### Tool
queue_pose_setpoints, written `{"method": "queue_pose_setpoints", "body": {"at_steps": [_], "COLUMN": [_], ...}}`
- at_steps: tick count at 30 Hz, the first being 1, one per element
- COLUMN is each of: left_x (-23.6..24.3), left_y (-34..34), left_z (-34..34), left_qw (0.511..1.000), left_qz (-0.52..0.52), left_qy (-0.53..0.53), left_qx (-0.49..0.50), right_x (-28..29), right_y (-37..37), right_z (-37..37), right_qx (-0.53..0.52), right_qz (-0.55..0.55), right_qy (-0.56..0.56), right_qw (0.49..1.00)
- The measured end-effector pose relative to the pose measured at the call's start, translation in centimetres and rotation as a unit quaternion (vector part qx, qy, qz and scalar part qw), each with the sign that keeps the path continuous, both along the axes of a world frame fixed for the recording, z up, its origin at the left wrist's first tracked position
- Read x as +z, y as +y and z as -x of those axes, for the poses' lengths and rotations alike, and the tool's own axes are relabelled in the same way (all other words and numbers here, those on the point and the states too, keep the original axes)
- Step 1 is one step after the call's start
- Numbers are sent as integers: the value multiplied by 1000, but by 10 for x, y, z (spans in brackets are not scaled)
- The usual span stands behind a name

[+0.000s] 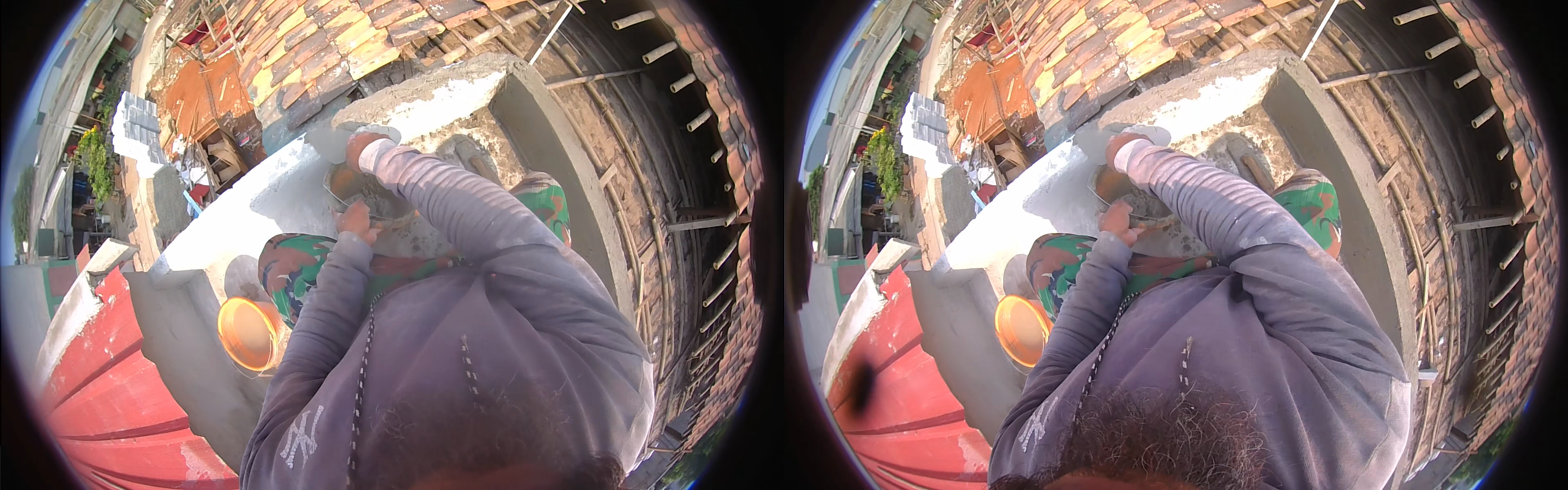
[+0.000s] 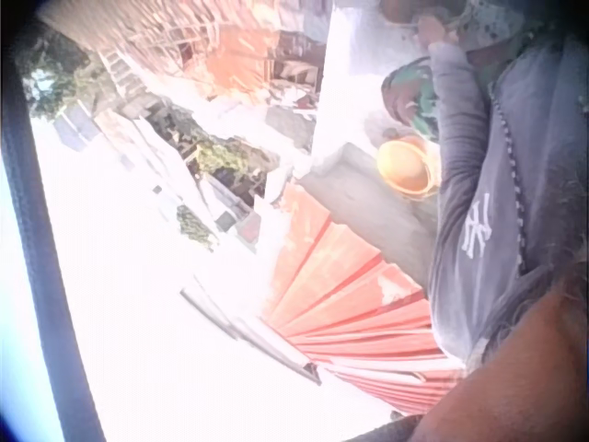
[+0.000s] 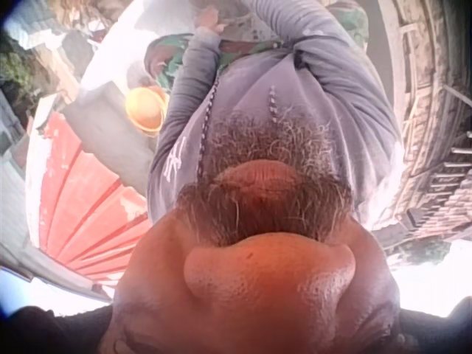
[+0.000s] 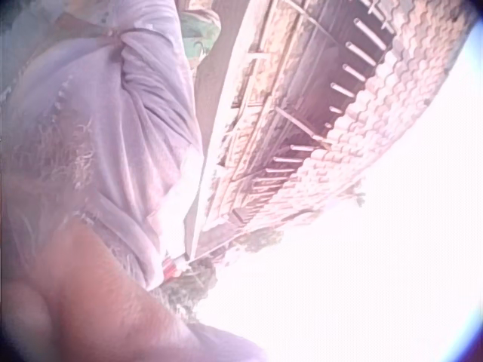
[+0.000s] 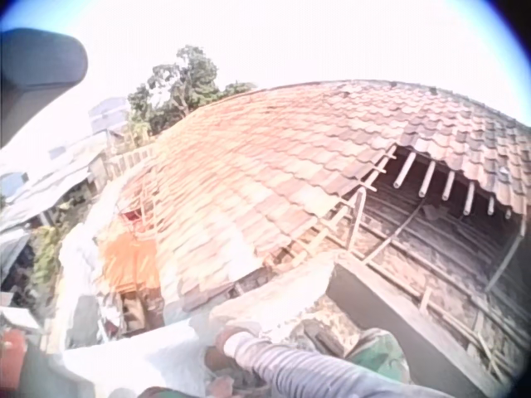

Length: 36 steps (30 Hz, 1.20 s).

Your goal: The person applies wet plaster or mortar to a narrow concrete ledge and wall section using a trowel and a wooden float. The person scoops mortar from a bucket with the trowel, applies it to the surface, and then uses the float to smooth and level the plaster along the edge.

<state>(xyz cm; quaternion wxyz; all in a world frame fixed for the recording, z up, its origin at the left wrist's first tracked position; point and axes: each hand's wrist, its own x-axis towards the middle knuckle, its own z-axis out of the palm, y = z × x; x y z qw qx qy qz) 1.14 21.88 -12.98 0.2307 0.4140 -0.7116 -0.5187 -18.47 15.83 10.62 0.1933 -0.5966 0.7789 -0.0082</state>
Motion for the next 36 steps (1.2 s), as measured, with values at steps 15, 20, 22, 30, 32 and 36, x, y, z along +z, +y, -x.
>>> {"method": "queue_pose_setpoints", "body": {"at_steps": [15, 20, 22, 30, 32, 36], "left_x": [185, 190, 188, 187, 189, 199], "left_y": [45, 45, 48, 64, 59, 65], "left_z": [55, 54, 53, 71, 59, 69], "left_qw": [790, 827, 849, 884, 886, 912], "left_qz": [-492, -447, -422, -402, -398, -359], "left_qy": [174, 133, 115, 87, 53, 2], "left_qx": [321, 315, 295, 220, 235, 198], "right_x": [-5, 6, 5, -20, -8, 18], "right_y": [43, 60, 65, 123, 119, 175], "right_z": [317, 184, 222, 466, 417, 304], "right_qx": [23, -69, -122, -213, -173, -239], "right_qz": [-236, -41, -37, -167, -146, -64], "right_qy": [177, 52, 51, 168, 72, -135], "right_qw": [955, 995, 990, 948, 971, 959]}}
